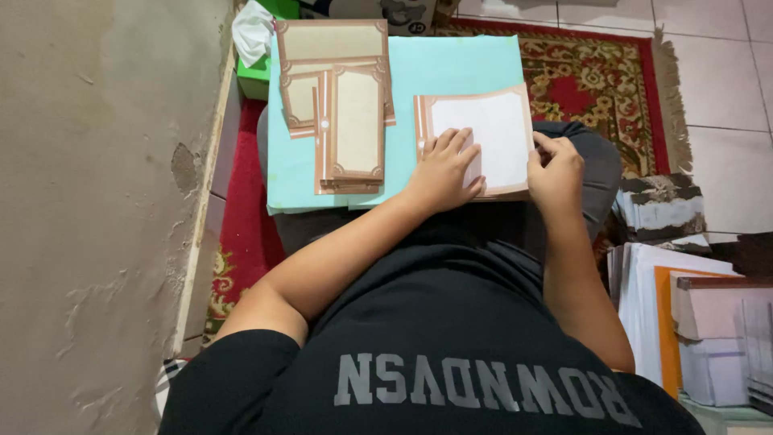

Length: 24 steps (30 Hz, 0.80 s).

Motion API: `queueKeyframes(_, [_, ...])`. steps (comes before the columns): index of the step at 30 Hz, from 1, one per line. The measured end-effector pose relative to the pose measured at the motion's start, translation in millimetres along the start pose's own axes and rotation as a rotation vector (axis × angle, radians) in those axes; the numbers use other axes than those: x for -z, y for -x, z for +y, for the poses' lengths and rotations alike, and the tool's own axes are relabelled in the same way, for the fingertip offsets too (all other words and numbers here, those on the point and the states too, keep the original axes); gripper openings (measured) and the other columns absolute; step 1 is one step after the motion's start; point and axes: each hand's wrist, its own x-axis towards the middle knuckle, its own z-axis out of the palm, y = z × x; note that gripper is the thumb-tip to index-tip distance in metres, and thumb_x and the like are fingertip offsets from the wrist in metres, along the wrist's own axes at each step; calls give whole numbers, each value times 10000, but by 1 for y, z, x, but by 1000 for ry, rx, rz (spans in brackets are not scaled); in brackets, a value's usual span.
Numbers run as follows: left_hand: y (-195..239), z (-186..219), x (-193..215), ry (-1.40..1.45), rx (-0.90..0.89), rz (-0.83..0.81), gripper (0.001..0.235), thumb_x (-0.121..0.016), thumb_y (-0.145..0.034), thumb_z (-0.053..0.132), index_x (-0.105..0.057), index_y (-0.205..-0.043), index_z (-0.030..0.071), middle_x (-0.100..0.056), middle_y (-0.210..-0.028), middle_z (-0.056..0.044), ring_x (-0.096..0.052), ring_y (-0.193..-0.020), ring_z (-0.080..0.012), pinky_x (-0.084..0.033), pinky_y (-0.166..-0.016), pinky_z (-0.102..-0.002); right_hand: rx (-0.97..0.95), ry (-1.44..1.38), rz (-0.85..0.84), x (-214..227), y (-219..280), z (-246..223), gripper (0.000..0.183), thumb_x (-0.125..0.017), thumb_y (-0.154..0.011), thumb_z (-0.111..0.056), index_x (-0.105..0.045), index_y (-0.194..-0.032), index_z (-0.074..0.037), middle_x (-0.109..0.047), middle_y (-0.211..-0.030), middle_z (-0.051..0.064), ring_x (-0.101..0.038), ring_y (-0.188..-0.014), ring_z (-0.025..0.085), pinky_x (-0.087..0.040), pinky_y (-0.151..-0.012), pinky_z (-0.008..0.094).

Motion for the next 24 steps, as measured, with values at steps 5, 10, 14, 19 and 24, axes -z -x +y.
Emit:
queueKeyframes(5, [-1, 2, 6, 5, -11, 10, 533, -751, -781, 467, -656, -1216, 174, -565, -1382, -119, -509, -1322, -323, -402, -1001, -445, 24, -10, -2, -3, 1, -4, 332, -665, -961, -82, -740, -1264, 30, -654, -1040, 224, -682, -952, 406, -571, -734, 436])
queueKeyframes(10, [1, -1, 3, 8, -7, 5, 546, -747, -774, 487, -661, -1215, 177, -573, -1376, -114, -517, -1321, -316, -414, -995, -444, -19, -71, -95, -3, -1, 4, 358, -655, -997, -126, -693, -1291, 74, -631, -1273, 274, -612, -1166, 475, -551, -893, 508])
queueKeyframes(14, [1, -2, 0, 27, 3, 2, 548, -756, -766, 486, -664, -1204, 170, -572, -1372, -114, -517, -1317, -318, -424, -989, -447, -53, -82, -143, 5, 5, -15, 411, -666, -996, -162, -661, -1329, 79, -605, -1349, 283, -573, -1229, 493, -511, -968, 563])
queueKeyframes(19, [-15, -4, 13, 413, 208, -83, 524, -553, -942, 631, -745, -1060, 158, -611, -1355, -110, -526, -1331, -370, -388, -1043, -517, -19, -635, -210, 13, 4, -46, 306, -609, -982, 48, -710, -1262, -25, -624, -1268, 135, -610, -1186, 217, -526, -989, 382])
queueKeyframes(24, [-22, -11, 18, 495, 279, -211, 686, -350, -974, 750, -776, -1052, 217, -609, -1408, -77, -502, -1388, -371, -356, -1110, -523, -33, -683, -255, 3, 10, -60, 227, -705, -970, -19, -743, -1192, -39, -657, -1236, 116, -642, -1139, 178, -559, -896, 301])
